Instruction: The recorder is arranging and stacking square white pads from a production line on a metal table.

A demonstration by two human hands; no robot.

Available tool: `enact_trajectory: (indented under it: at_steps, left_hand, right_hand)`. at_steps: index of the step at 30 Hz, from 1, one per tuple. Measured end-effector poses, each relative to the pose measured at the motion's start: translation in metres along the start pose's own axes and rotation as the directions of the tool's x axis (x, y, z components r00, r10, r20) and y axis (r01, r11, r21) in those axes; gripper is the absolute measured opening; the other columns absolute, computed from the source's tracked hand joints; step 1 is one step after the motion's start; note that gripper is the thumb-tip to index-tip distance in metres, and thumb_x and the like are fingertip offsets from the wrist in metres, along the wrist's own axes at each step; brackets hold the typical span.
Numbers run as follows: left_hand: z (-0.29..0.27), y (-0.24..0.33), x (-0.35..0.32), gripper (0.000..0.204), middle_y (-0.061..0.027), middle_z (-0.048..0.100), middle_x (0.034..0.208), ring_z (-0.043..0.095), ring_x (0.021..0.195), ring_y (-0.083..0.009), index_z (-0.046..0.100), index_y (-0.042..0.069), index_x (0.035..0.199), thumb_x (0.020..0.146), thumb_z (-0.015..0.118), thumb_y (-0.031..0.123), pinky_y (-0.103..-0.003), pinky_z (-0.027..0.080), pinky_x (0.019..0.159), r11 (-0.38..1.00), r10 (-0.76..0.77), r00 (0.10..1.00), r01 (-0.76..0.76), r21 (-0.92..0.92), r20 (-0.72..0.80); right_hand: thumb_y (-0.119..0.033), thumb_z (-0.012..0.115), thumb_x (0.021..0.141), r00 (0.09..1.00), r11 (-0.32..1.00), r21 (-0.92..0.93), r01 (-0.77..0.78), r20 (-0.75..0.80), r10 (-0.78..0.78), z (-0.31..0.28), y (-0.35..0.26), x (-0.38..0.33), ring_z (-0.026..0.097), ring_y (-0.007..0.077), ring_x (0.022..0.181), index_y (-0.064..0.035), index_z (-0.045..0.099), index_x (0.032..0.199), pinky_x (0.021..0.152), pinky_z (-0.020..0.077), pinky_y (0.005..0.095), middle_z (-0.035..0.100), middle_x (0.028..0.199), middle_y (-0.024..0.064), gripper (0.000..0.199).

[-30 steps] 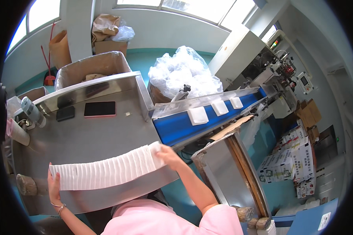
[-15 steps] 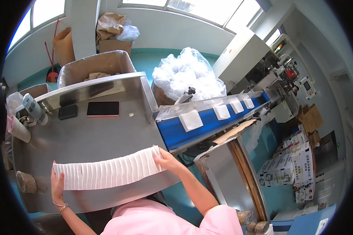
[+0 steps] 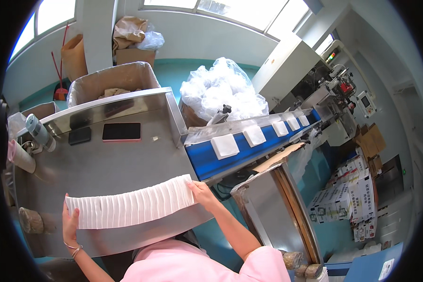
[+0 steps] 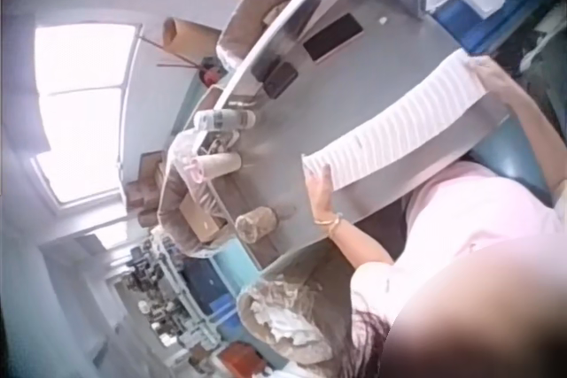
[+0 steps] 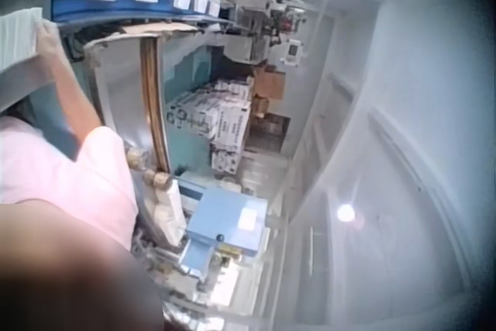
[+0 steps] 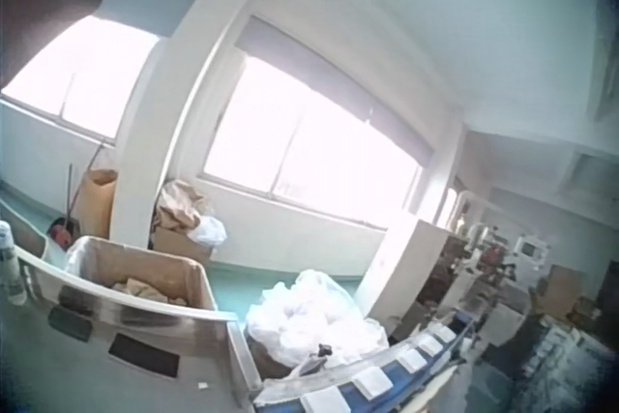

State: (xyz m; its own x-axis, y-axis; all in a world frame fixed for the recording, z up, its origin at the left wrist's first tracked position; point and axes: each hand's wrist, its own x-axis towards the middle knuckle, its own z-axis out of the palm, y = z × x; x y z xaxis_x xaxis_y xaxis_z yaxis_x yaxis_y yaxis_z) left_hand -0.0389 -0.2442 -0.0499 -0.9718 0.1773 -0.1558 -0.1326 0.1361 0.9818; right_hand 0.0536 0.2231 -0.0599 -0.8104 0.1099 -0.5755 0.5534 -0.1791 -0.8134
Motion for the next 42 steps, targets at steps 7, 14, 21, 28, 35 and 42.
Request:
enact_trajectory:
  at_steps: [7,14,21,28,35,42]
  left_hand:
    - [0.004,0.003,-0.003,0.081,-0.0072,0.05,0.116,0.051,0.103,-0.0152,0.019,0.003,0.142,0.083,0.065,0.034,-0.027,0.041,0.091,1.0,-0.003,1.0,0.003,-0.024,0.004]
    - [0.011,0.004,-0.006,0.08,-0.0085,0.05,0.116,0.05,0.104,-0.0158,0.019,0.001,0.141,0.083,0.065,0.031,-0.027,0.04,0.092,1.0,-0.004,1.0,0.004,0.006,0.003]
    - [0.017,0.005,-0.004,0.077,-0.0096,0.05,0.116,0.05,0.104,-0.016,0.019,0.001,0.141,0.084,0.063,0.026,-0.028,0.039,0.093,1.0,0.007,1.0,-0.007,0.003,0.001]
    - [0.017,0.005,-0.004,0.077,-0.0095,0.051,0.116,0.051,0.104,-0.0161,0.019,0.001,0.141,0.084,0.064,0.026,-0.028,0.04,0.093,1.0,0.003,1.0,-0.003,-0.001,0.003]
    - [0.02,0.006,-0.004,0.081,-0.0097,0.051,0.116,0.051,0.103,-0.016,0.02,0.001,0.141,0.082,0.066,0.03,-0.028,0.041,0.092,1.0,0.001,1.0,-0.001,-0.008,0.001]
    - [0.03,0.014,-0.005,0.081,-0.0108,0.052,0.114,0.053,0.102,-0.0169,0.018,-0.001,0.141,0.08,0.065,0.025,-0.028,0.041,0.091,0.998,-0.017,1.0,0.017,-0.052,0.011]
  right_hand:
    - [-0.019,0.043,0.093,0.936,0.884,0.394,0.251,-0.331,-0.119,-0.042,0.015,0.017,0.054,0.0229,0.106,-0.0006,0.041,0.12,0.085,0.0492,0.0379,0.052,0.117,0.0129,0.033]
    - [-0.026,0.048,0.094,0.952,0.891,-0.338,0.304,0.065,-0.3,0.015,-0.007,-0.011,0.053,0.0085,0.095,0.0013,0.051,0.118,0.08,0.0443,0.0242,0.059,0.107,0.0052,0.037]
    - [-0.025,0.044,0.096,0.953,0.948,-0.099,0.302,0.017,-0.301,0.023,-0.012,-0.011,0.055,0.0072,0.09,0.0013,0.054,0.115,0.076,0.0458,0.0234,0.059,0.102,0.0033,0.034]
    - [-0.016,0.049,0.092,0.943,0.913,-0.24,0.329,0.03,-0.332,0.017,-0.004,-0.003,0.056,0.0109,0.091,0.0007,0.05,0.116,0.08,0.0461,0.0263,0.058,0.102,0.0037,0.029]
    - [-0.016,0.041,0.094,0.922,0.855,0.437,0.28,-0.371,-0.113,-0.036,0.01,0.018,0.058,0.0237,0.101,0.0023,0.038,0.125,0.087,0.0475,0.0381,0.053,0.118,0.0157,0.036]
    - [-0.017,0.057,0.088,0.997,0.972,-0.225,0.069,0.045,-0.061,0.011,-0.006,-0.003,0.051,0.011,0.099,0.0011,0.044,0.126,0.086,0.0427,0.0262,0.054,0.112,0.0065,0.043]
